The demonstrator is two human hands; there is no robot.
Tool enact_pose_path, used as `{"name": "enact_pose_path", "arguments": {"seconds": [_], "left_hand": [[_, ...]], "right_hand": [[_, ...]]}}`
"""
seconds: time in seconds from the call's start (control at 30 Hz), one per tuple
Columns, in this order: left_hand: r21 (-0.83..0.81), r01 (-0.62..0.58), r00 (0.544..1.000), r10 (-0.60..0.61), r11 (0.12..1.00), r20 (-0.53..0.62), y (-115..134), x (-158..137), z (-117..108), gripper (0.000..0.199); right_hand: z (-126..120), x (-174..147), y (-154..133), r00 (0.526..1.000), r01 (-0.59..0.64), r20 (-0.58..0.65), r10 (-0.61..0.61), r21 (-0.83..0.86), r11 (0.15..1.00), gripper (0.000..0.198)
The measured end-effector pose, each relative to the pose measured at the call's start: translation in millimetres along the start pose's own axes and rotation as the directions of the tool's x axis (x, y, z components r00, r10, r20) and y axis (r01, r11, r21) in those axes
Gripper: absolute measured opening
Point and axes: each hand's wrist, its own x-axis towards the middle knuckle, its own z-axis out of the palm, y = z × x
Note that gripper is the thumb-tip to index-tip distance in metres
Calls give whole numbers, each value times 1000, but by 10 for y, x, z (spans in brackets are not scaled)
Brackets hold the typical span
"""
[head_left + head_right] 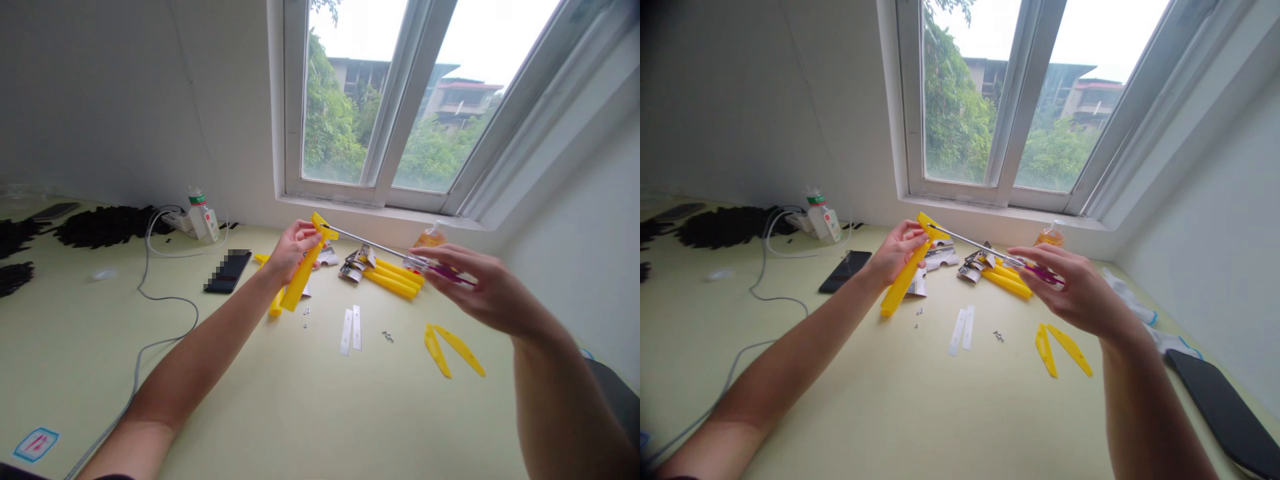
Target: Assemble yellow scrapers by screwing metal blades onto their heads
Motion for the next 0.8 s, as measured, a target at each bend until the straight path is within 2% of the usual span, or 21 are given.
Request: {"name": "enact_pose_path", "arguments": {"seconds": [0.2,0.53,0.7,0.8], "left_hand": [[17,29,1000,-29,999,-3,-10,0,11,41],[-40,77,997,-77,996,-8,-17,6,4,41],[-23,52,998,-53,998,-19,-6,-1,18,42],[73,-9,999,13,997,-52,9,-13,34,42]], "right_hand": [[-70,3,-169,991,123,-47,-127,-72,990,39],[-58,-5,-221,978,187,-62,-198,-153,970,44],[-72,-14,-248,977,187,-70,-200,-162,969,40],[-74,-28,-234,981,119,-133,-144,-179,977,31]]}}
